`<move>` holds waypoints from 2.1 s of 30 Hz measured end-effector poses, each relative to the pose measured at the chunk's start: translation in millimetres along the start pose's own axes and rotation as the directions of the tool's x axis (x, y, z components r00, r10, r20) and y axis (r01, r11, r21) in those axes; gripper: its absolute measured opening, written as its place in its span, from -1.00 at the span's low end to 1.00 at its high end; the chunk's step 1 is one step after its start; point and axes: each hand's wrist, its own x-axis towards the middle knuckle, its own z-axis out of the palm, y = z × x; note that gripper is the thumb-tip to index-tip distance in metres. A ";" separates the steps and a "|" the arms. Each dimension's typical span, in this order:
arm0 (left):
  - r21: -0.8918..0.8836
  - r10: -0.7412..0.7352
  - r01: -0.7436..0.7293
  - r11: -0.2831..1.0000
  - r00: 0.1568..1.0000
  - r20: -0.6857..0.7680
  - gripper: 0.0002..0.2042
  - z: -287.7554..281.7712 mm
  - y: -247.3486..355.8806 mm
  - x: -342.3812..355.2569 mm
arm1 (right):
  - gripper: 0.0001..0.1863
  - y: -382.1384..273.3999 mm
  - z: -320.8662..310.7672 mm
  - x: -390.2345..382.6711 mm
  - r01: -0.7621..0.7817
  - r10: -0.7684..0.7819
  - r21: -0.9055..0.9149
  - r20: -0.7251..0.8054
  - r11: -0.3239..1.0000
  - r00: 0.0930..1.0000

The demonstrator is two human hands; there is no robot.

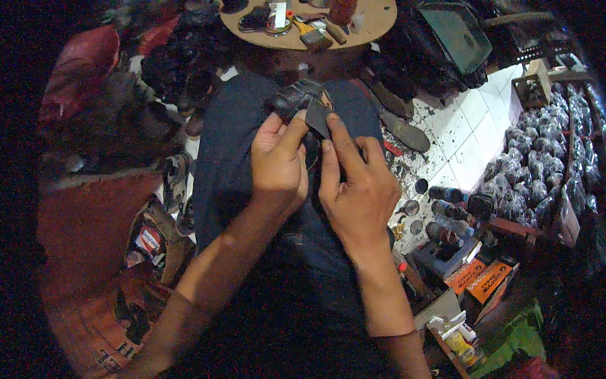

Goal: The person uses a knife to scrape and trim the sole and edges of a black shoe. They repeatedly reposition the shoe and adjust their grip to access different areas of the sole and upper.

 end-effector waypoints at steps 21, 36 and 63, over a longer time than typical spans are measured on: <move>0.021 0.070 -0.068 0.997 0.996 -0.054 -0.78 5.3 2.0 5.0 | -0.62 -0.2 -8.1 26.7 -0.245 0.146 0.388 0.267 0.888 0.953; 0.313 -0.166 0.155 0.937 0.986 0.008 -0.77 -3.1 50.3 0.9 | -0.53 146.9 -50.0 3.4 -0.481 0.441 0.458 0.199 0.748 0.875; 0.516 -0.111 0.238 0.823 0.958 -0.265 -0.75 18.2 31.9 30.0 | -0.69 475.5 229.9 -20.0 -0.171 0.394 -0.465 0.440 0.869 0.807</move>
